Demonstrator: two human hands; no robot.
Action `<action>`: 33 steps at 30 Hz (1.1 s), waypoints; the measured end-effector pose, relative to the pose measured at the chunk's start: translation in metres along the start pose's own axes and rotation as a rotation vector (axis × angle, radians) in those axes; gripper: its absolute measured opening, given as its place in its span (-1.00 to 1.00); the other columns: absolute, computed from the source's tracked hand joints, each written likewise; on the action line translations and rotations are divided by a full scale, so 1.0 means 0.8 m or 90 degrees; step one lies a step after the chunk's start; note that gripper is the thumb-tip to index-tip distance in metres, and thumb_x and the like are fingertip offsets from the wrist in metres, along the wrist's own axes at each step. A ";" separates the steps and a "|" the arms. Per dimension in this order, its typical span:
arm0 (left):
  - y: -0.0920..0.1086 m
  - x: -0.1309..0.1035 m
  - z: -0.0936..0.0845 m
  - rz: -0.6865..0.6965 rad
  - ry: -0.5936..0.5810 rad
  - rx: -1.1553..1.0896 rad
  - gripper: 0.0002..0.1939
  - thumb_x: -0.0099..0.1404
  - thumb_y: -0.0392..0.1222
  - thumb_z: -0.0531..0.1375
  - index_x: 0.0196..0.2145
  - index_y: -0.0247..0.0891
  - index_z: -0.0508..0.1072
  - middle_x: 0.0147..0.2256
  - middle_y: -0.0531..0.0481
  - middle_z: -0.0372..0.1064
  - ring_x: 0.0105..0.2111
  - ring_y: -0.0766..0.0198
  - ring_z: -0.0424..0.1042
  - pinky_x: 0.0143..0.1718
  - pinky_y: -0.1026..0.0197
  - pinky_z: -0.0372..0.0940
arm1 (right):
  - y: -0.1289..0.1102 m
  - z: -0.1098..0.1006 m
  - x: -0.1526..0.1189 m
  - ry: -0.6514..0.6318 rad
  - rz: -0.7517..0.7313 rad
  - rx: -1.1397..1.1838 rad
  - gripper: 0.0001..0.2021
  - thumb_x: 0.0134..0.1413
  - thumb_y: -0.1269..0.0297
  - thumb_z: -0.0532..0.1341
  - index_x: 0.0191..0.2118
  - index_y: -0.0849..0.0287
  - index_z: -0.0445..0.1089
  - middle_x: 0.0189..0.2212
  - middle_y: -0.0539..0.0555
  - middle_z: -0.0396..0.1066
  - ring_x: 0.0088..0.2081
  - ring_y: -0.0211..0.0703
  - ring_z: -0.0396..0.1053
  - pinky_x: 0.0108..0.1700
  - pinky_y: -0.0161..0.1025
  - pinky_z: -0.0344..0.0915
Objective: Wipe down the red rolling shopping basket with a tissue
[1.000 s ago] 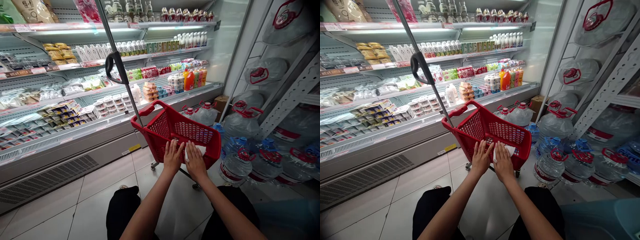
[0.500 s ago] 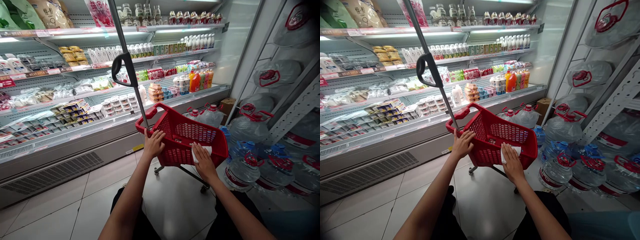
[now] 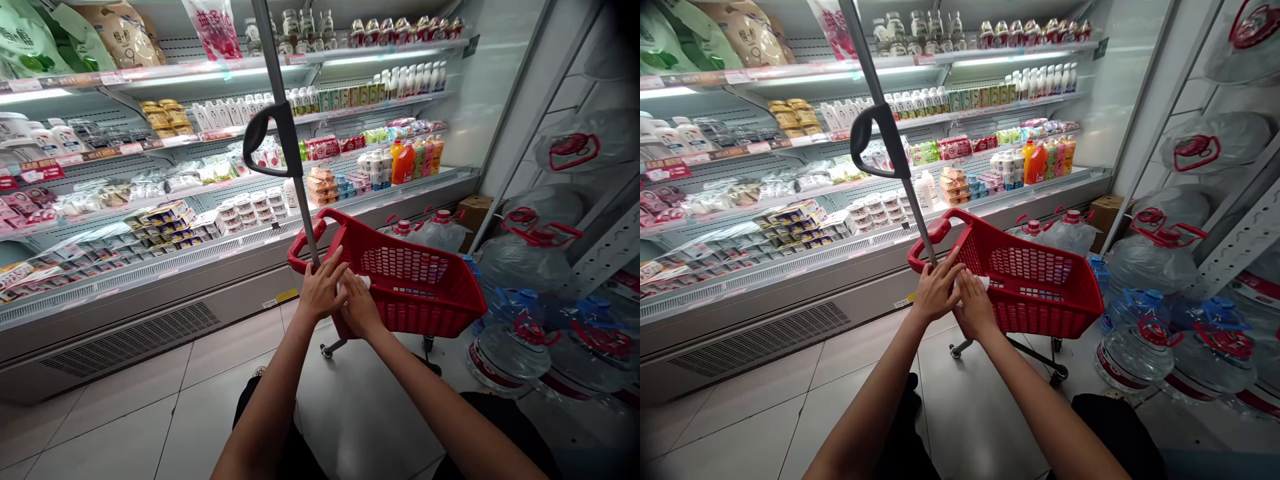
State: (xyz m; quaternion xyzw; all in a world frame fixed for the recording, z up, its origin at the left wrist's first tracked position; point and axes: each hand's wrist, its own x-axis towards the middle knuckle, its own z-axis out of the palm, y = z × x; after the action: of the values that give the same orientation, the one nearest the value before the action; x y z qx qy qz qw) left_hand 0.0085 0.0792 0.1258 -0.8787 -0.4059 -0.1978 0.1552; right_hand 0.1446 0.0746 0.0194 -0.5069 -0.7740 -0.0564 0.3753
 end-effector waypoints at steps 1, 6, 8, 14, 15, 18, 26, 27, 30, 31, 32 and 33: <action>0.000 0.001 -0.002 0.008 -0.001 0.004 -0.43 0.37 -0.12 0.09 0.32 -0.09 0.30 0.51 -0.03 -0.22 0.31 -0.07 0.23 0.30 -0.21 0.07 | -0.011 0.006 0.012 -0.002 -0.004 0.008 -0.29 0.39 0.28 0.01 0.54 0.24 -0.26 0.50 0.21 -0.07 0.50 0.06 -0.14 0.48 0.11 -0.06; 0.002 -0.002 0.012 -0.033 0.009 0.019 -0.43 0.44 -0.12 0.01 0.37 -0.15 0.22 0.51 -0.04 -0.23 0.38 0.03 0.13 0.37 -0.15 0.00 | -0.023 0.014 0.031 -0.017 -0.015 0.011 -0.31 0.39 0.33 -0.01 0.53 0.25 -0.23 0.50 0.21 -0.09 0.48 0.05 -0.09 0.48 0.07 -0.06; 0.002 -0.006 0.025 -0.064 0.025 0.020 -0.41 0.46 -0.13 -0.01 0.40 -0.19 0.18 0.48 -0.07 -0.11 0.40 0.07 0.12 0.42 -0.12 -0.08 | 0.000 0.004 0.015 -0.013 -0.017 0.005 -0.26 0.35 0.35 0.00 0.54 0.25 -0.31 0.50 0.21 -0.07 0.48 0.01 -0.10 0.48 0.06 -0.04; 0.003 -0.011 0.048 -0.086 0.047 0.031 -0.39 0.45 -0.16 0.02 0.42 -0.18 0.20 0.39 -0.06 0.18 0.40 0.02 0.13 0.50 -0.20 -0.27 | 0.101 -0.054 -0.079 -0.025 0.025 -0.115 -0.22 0.33 0.33 0.00 0.55 0.17 -0.38 0.49 0.13 -0.02 0.46 0.00 -0.01 0.47 0.07 -0.01; 0.005 -0.011 0.049 -0.091 0.046 0.035 -0.40 0.46 -0.16 0.01 0.41 -0.19 0.21 0.38 -0.07 0.19 0.40 0.03 0.13 0.50 -0.20 -0.28 | 0.113 -0.062 -0.092 -0.027 0.045 -0.132 -0.23 0.34 0.33 0.00 0.55 0.17 -0.36 0.49 0.14 -0.01 0.46 0.01 -0.01 0.47 0.08 -0.02; 0.017 -0.009 0.050 -0.105 0.040 0.036 -0.41 0.46 -0.13 0.00 0.39 -0.25 0.25 0.40 -0.09 0.15 0.41 0.05 0.11 0.51 -0.21 -0.31 | 0.126 -0.072 -0.110 -0.010 0.107 -0.159 -0.27 0.36 0.34 -0.03 0.55 0.17 -0.31 0.47 0.17 0.02 0.46 0.06 -0.02 0.46 0.14 -0.01; 0.043 -0.014 0.051 -0.114 0.017 0.037 -0.37 0.50 -0.07 -0.04 0.45 -0.29 0.12 0.45 -0.07 0.01 0.44 0.09 0.03 0.51 -0.18 -0.34 | 0.027 -0.013 -0.017 0.031 0.018 -0.016 -0.25 0.38 0.36 -0.07 0.54 0.15 -0.47 0.50 0.18 -0.06 0.49 0.01 -0.09 0.46 0.13 0.01; 0.041 -0.016 0.051 -0.109 0.014 0.037 -0.36 0.51 -0.06 -0.05 0.46 -0.29 0.09 0.45 -0.06 0.00 0.45 0.10 0.01 0.51 -0.17 -0.35 | 0.020 -0.010 -0.010 0.035 0.012 -0.005 -0.24 0.37 0.37 -0.08 0.54 0.15 -0.48 0.50 0.17 -0.07 0.49 -0.01 -0.09 0.46 0.13 0.01; 0.033 -0.020 0.050 -0.110 0.019 0.039 -0.36 0.51 -0.09 -0.05 0.48 -0.22 0.04 0.47 -0.02 -0.04 0.45 0.14 -0.01 0.52 -0.13 -0.41 | 0.029 -0.018 -0.018 0.013 -0.015 -0.017 -0.22 0.34 0.37 -0.04 0.54 0.14 -0.44 0.50 0.14 -0.05 0.48 -0.02 -0.07 0.47 0.10 0.00; 0.030 -0.021 0.050 -0.115 0.024 0.040 -0.37 0.51 -0.11 -0.04 0.48 -0.18 0.05 0.47 -0.01 -0.05 0.46 0.14 -0.02 0.51 -0.14 -0.44 | 0.042 -0.025 -0.030 0.000 -0.021 -0.034 -0.21 0.34 0.37 -0.02 0.55 0.14 -0.43 0.49 0.14 -0.04 0.47 -0.01 -0.04 0.47 0.09 0.00; 0.028 -0.022 0.050 -0.120 0.028 0.040 -0.38 0.51 -0.12 -0.03 0.47 -0.12 0.06 0.47 0.00 -0.06 0.46 0.13 -0.03 0.51 -0.17 -0.46 | 0.058 -0.034 -0.045 -0.011 -0.020 -0.057 -0.21 0.33 0.36 0.00 0.55 0.13 -0.42 0.49 0.13 -0.02 0.46 0.00 -0.01 0.46 0.10 0.01; 0.027 -0.023 0.050 -0.127 0.033 0.041 -0.39 0.51 -0.12 -0.01 0.46 -0.05 0.08 0.48 0.00 -0.08 0.47 0.11 -0.05 0.49 -0.22 -0.49 | 0.077 -0.044 -0.062 -0.018 -0.012 -0.084 -0.20 0.32 0.35 0.01 0.55 0.12 -0.41 0.48 0.13 0.01 0.44 0.02 0.03 0.45 0.10 0.02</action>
State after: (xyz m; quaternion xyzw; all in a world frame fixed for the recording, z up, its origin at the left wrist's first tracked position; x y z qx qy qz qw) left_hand 0.0230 0.0716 0.0797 -0.8231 -0.4935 -0.2216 0.1728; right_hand 0.2246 0.0510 -0.0051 -0.5237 -0.7788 -0.1033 0.3295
